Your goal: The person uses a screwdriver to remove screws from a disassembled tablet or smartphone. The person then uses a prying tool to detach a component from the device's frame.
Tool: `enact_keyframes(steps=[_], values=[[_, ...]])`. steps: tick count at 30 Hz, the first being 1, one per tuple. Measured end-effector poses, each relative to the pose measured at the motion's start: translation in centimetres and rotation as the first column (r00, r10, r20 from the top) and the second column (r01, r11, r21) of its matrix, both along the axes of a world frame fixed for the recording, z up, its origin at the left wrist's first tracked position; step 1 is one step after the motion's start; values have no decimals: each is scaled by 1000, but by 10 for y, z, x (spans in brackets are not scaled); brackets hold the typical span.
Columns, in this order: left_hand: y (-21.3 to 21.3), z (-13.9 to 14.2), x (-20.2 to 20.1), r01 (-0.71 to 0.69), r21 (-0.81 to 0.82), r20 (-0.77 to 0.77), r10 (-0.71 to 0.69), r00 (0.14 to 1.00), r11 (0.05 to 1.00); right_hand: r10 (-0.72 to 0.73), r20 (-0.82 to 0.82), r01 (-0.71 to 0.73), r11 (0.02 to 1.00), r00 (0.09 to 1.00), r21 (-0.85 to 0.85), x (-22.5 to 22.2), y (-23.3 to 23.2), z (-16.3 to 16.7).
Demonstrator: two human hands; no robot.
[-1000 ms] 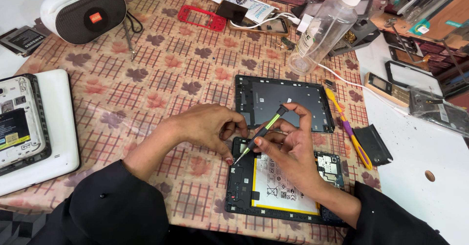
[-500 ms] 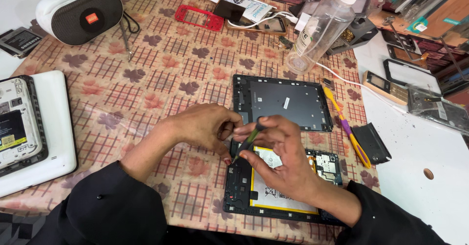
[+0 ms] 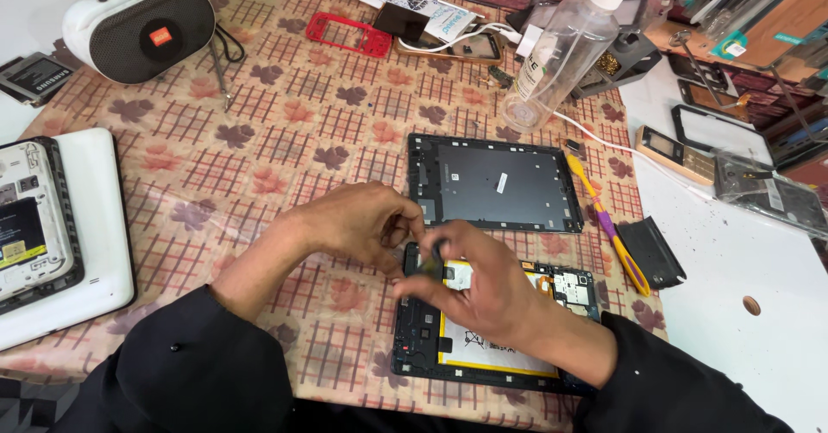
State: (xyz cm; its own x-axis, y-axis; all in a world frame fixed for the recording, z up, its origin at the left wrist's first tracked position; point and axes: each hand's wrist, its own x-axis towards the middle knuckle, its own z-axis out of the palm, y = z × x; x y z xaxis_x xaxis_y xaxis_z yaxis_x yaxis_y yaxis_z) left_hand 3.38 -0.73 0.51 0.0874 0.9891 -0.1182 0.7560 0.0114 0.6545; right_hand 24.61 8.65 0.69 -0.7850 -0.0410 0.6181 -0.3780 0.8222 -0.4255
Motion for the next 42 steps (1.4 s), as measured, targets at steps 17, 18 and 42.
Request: enact_keyframes(steps=[17,18,42], values=[[-1,5,0,24,27,4,-24,1000,999,267,77,-245,944,961,-221,-6,19,8],[-1,4,1,34,34,5,-34,999,999,343,150,-296,916,927,-271,-5,19,8],[-2,5,0,4,52,-89,0,996,999,287,85,-261,937,954,-233,-5,22,-6]])
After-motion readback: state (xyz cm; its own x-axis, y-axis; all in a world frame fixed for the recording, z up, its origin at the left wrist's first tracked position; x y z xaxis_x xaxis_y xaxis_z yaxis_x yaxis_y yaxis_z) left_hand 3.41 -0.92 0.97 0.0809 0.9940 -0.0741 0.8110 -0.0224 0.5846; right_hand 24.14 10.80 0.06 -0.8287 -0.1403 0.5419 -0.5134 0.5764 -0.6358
